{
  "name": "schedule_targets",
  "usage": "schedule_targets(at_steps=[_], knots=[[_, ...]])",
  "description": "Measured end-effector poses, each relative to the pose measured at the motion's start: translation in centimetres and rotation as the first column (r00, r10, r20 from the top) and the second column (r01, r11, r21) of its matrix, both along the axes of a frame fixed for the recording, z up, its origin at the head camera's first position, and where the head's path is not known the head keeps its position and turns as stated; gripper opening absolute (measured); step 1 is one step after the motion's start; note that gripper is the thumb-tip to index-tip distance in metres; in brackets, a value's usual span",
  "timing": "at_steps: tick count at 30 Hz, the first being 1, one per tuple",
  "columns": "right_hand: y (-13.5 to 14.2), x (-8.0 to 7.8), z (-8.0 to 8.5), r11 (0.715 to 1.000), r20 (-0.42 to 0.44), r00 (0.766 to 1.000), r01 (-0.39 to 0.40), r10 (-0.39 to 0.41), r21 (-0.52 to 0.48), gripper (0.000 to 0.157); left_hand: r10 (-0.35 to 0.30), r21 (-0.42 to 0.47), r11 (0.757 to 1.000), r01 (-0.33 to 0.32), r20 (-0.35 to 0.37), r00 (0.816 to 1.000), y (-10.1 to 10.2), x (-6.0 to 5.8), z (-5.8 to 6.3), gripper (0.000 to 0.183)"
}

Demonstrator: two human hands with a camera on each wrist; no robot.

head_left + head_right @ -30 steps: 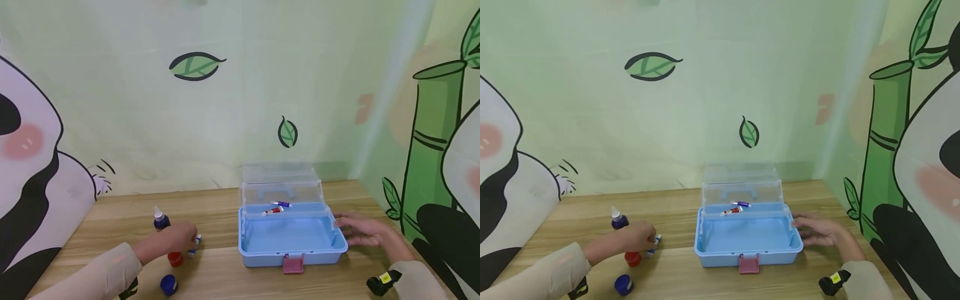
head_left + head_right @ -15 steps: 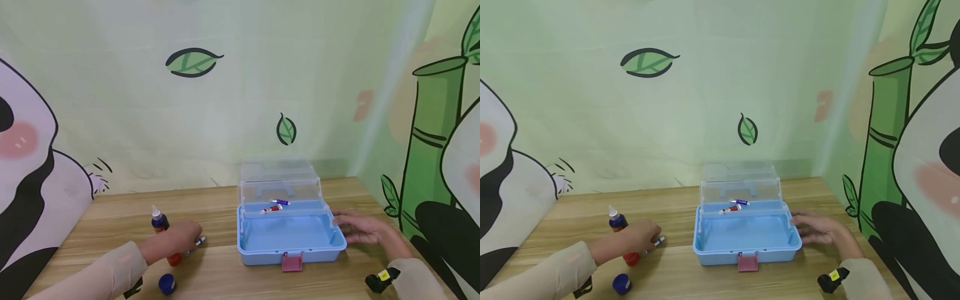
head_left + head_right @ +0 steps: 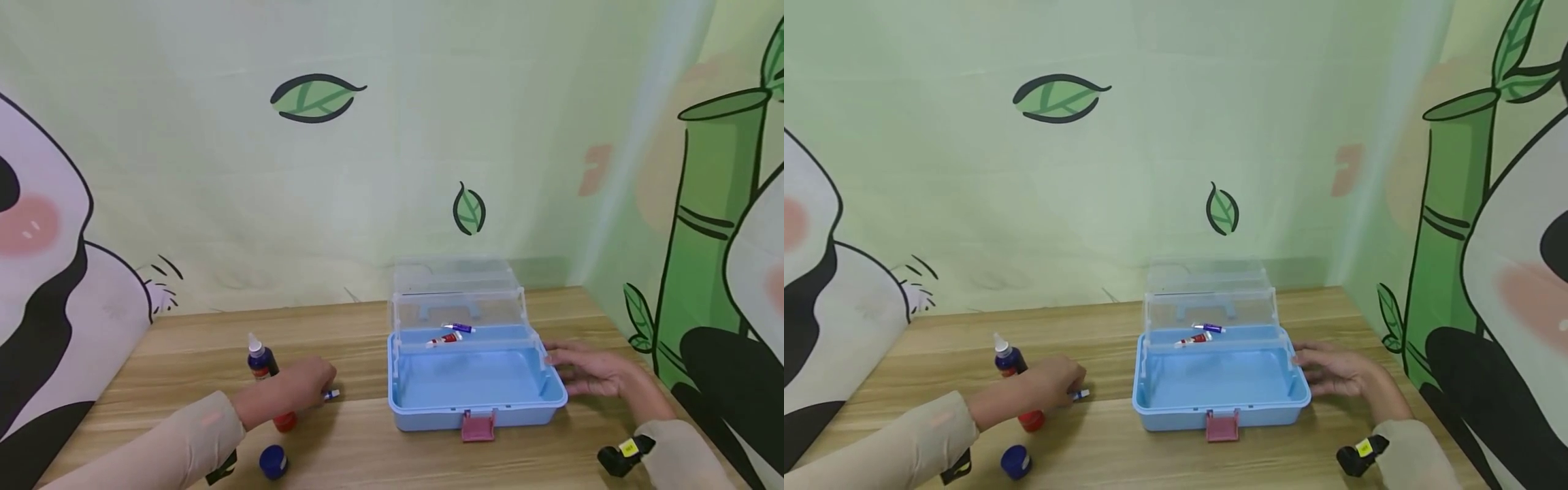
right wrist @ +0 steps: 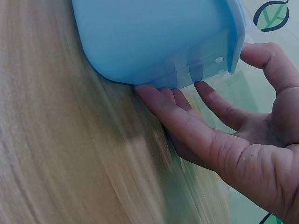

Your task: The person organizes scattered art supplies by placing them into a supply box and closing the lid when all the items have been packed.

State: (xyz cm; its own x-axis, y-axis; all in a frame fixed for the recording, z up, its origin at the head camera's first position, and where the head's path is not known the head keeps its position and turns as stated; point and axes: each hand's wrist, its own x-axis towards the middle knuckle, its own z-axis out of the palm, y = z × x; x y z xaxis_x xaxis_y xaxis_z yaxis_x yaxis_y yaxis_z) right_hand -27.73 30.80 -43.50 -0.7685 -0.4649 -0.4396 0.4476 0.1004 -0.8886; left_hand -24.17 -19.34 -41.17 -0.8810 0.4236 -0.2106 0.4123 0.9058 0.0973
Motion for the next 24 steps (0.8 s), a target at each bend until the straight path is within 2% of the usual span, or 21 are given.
schedule_targets(at_steps=[5, 12, 24], knots=[[0.0, -0.1, 0.0, 1.0, 0.009, 1.0, -0.01, 0.01, -0.002, 0.079, -0.01, 0.015, 1.0, 0.01, -0.014, 1.0, -0.1, -0.1, -0.2, 0.026], [0.1, -0.1, 0.1, 1.0, 0.009, 1.0, -0.005, 0.005, 0.01, 0.079, 0.023, 0.044, 0.999, -0.025, 0.05, 0.998, 0.0, -0.4, -0.1, 0.022], [0.0, 0.0, 0.2, 1.0, 0.009, 1.0, -0.01, 0.01, 0.008, 0.078, 0.009, 0.107, 0.994, -0.023, 0.123, 0.992, 0.2, -1.0, 0.9, 0.026]])
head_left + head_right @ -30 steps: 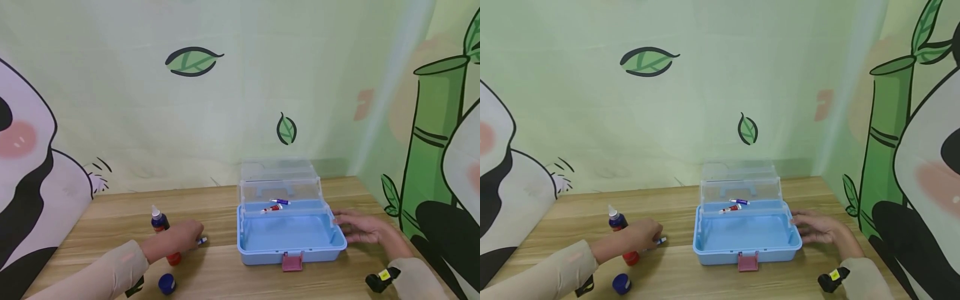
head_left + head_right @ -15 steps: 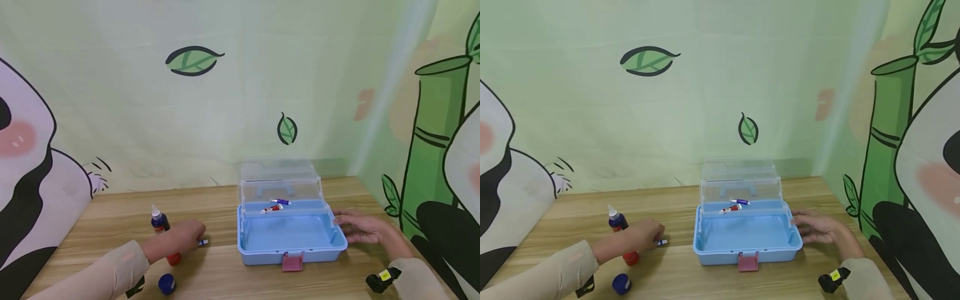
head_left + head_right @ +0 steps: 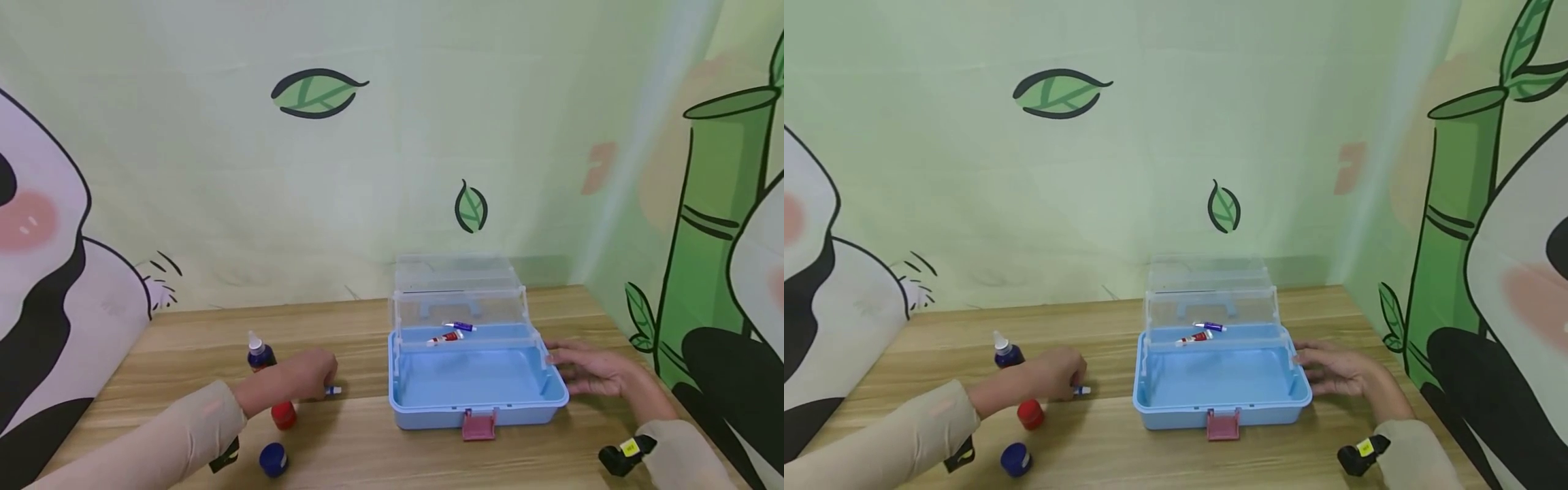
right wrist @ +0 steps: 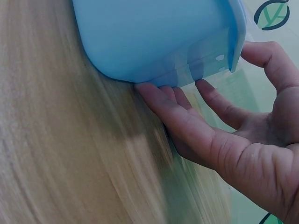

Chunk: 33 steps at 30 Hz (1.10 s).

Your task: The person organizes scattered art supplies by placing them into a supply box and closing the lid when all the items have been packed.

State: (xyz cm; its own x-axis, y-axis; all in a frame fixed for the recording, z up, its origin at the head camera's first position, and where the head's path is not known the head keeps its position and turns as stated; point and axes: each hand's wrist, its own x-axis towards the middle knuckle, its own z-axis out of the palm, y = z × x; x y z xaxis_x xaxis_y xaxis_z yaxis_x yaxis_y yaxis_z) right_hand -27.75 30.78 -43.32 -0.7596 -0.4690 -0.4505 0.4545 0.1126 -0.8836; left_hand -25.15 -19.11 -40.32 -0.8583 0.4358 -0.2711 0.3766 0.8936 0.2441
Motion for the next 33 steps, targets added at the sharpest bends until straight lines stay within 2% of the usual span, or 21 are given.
schedule_targets(at_steps=[5, 13, 21, 27, 33], knots=[[0.0, -0.1, -0.1, 1.0, -0.001, 1.0, -0.002, 0.002, -0.001, 0.079, 0.006, -0.025, 1.0, -0.006, 0.022, 1.0, 0.2, -0.2, 0.5, 0.022], [-0.1, -0.4, -0.3, 1.0, -0.003, 1.0, -0.006, 0.006, -0.009, 0.078, -0.02, -0.031, 0.999, 0.02, 0.014, 1.0, 0.1, -0.3, 0.9, 0.022], [-0.1, -0.3, -0.3, 0.999, -0.021, 0.999, -0.026, 0.025, -0.025, 0.077, -0.111, -0.026, 0.994, 0.109, -0.073, 0.991, 0.4, -0.4, 1.4, 0.019], [0.2, -0.2, -0.5, 0.998, -0.02, 0.999, -0.045, 0.044, -0.05, 0.078, -0.086, -0.024, 0.996, 0.084, -0.092, 0.992, 0.6, -0.5, 1.1, 0.018], [0.6, -0.2, -0.6, 0.997, -0.003, 0.999, -0.046, 0.046, -0.054, 0.079, -0.078, -0.006, 0.997, 0.077, -0.066, 0.995, 0.9, -0.6, 0.8, 0.017]])
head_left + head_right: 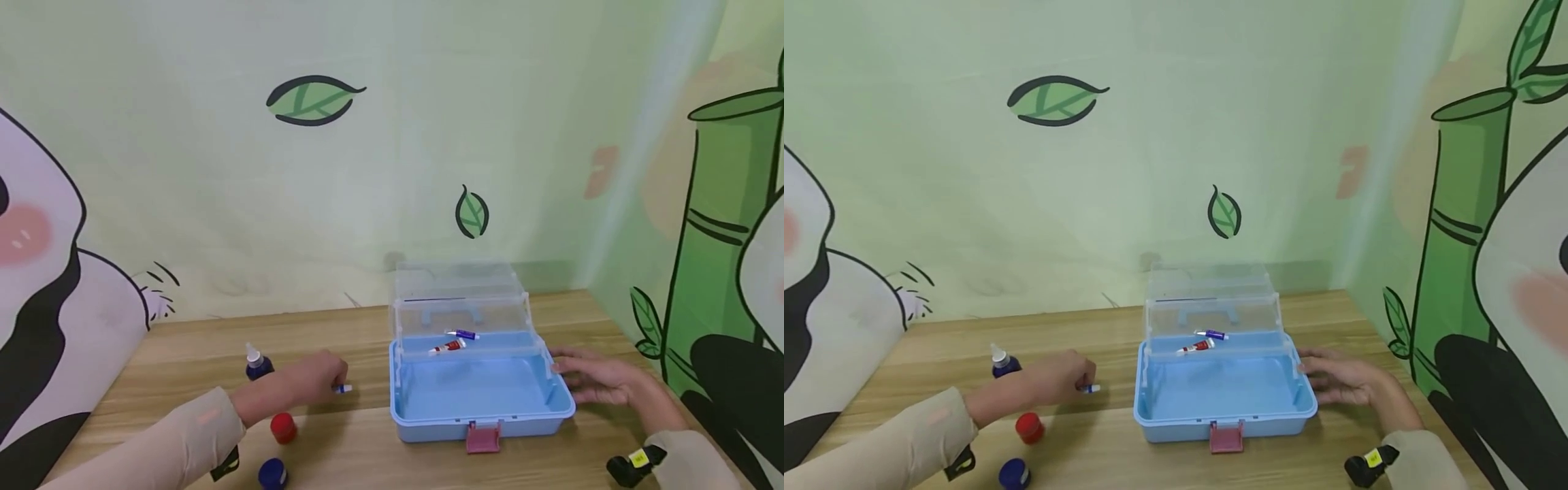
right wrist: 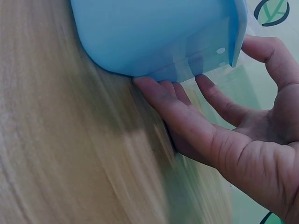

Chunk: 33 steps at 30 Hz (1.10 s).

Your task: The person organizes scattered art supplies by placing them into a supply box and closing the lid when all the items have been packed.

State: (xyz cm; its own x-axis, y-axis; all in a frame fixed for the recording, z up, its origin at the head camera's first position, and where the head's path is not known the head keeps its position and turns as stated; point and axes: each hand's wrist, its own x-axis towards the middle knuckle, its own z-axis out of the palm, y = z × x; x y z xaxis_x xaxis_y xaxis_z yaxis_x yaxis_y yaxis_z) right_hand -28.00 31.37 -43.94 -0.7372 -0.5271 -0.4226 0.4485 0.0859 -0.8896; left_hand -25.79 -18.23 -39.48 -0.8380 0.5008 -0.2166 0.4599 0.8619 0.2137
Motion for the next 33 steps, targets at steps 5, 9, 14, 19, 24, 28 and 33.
schedule_targets(at_steps=[5, 9, 14, 19, 24, 28, 33], knots=[[0.1, 0.0, 0.1, 1.0, -0.005, 1.0, 0.002, -0.002, 0.007, 0.079, 0.005, 0.025, 1.0, -0.005, 0.004, 1.0, 0.2, 0.1, 0.1, 0.018], [0.1, 0.3, 0.2, 1.0, -0.005, 1.0, -0.01, 0.01, 0.02, 0.079, -0.004, 0.038, 0.999, 0.003, 0.012, 1.0, 0.1, 0.5, 0.6, 0.018], [-0.2, 0.3, 0.4, 1.0, -0.005, 1.0, -0.011, 0.011, 0.027, 0.08, 0.012, 0.05, 0.999, -0.011, -0.016, 1.0, 0.1, 0.6, 1.7, 0.018], [-0.1, 0.4, 0.2, 0.999, -0.026, 0.999, -0.017, 0.018, 0.039, 0.078, 0.01, 0.042, 0.999, -0.008, -0.056, 0.998, 0.4, 0.6, 3.0, 0.012], [0.2, 0.6, -0.1, 0.999, -0.021, 0.999, -0.03, 0.03, 0.016, 0.077, 0.019, 0.054, 0.998, -0.015, -0.075, 0.997, 0.8, 0.5, 3.7, 0.009], [0.0, 0.3, 0.2, 1.0, -0.014, 1.0, -0.023, 0.024, 0.021, 0.077, -0.016, 0.072, 0.997, 0.024, -0.113, 0.993, 0.9, 0.5, 4.6, 0.007], [-0.1, 0.1, 0.4, 1.0, -0.009, 1.0, -0.01, 0.01, 0.02, 0.079, -0.053, 0.105, 0.992, 0.066, -0.127, 0.991, 1.0, 0.1, 5.9, 0.006]])
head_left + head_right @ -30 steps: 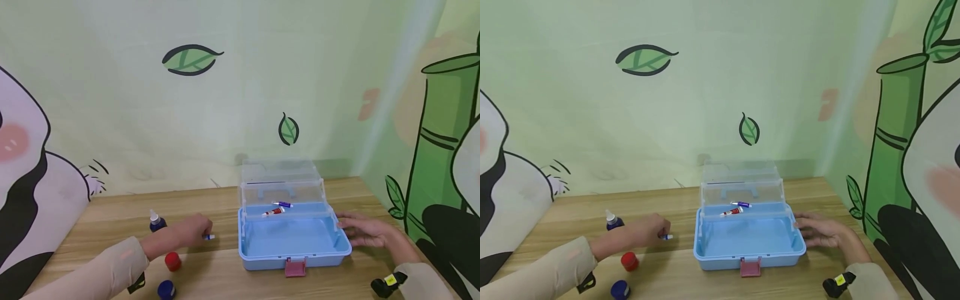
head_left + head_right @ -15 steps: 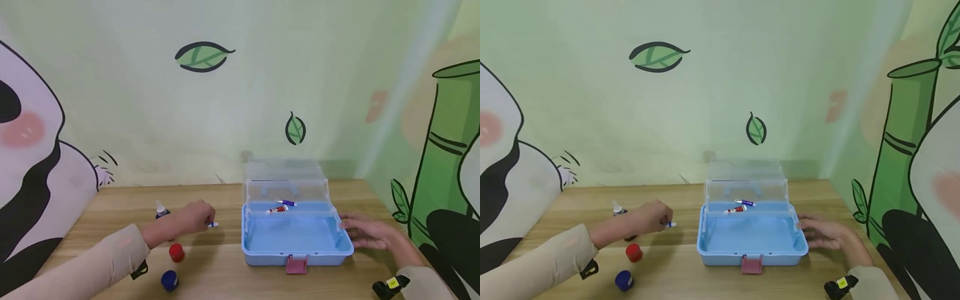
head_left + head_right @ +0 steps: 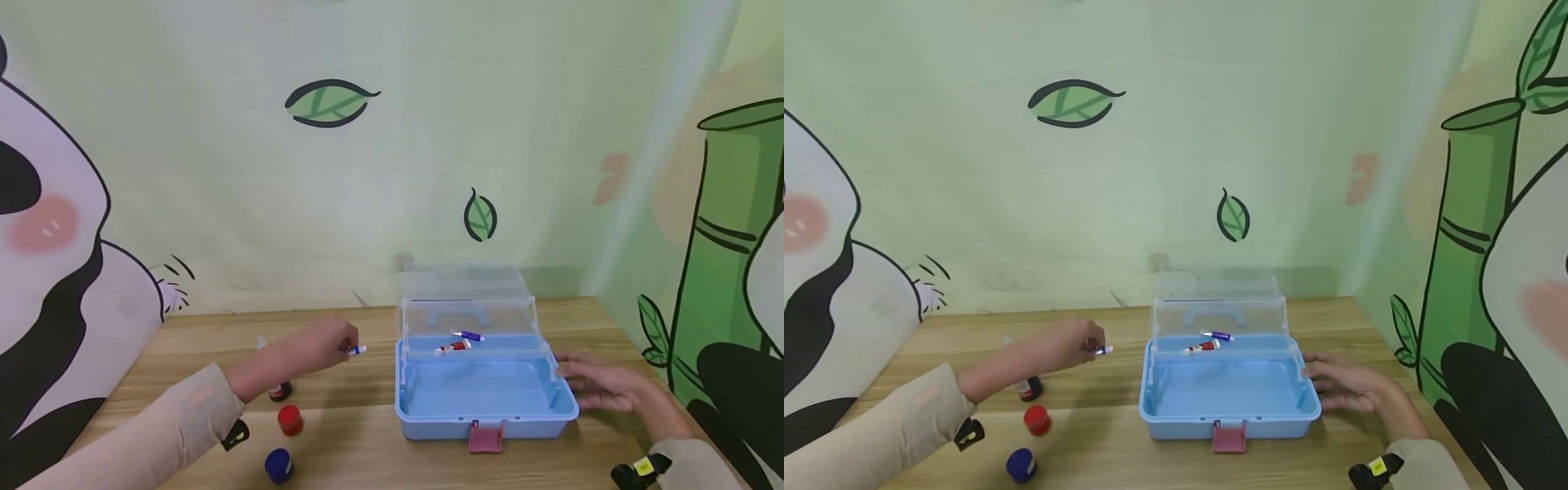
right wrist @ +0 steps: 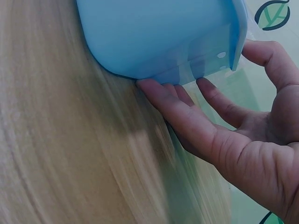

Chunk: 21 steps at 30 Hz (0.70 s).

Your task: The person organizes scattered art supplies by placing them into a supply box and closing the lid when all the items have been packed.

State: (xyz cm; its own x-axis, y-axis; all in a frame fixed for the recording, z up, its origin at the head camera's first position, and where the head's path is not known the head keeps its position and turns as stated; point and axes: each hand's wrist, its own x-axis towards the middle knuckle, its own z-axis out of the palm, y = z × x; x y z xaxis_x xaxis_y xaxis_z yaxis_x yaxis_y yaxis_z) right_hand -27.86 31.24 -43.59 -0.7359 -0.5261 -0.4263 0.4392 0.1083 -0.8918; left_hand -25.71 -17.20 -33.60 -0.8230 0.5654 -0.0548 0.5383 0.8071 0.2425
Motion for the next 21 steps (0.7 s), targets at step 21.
schedule_targets(at_steps=[21], knots=[[0.0, -0.2, -0.2, 1.0, 0.007, 1.0, 0.01, -0.01, -0.004, 0.078, -0.039, -0.056, 0.998, 0.037, -0.023, 0.999, 3.2, -1.7, 2.5, 0.009]])
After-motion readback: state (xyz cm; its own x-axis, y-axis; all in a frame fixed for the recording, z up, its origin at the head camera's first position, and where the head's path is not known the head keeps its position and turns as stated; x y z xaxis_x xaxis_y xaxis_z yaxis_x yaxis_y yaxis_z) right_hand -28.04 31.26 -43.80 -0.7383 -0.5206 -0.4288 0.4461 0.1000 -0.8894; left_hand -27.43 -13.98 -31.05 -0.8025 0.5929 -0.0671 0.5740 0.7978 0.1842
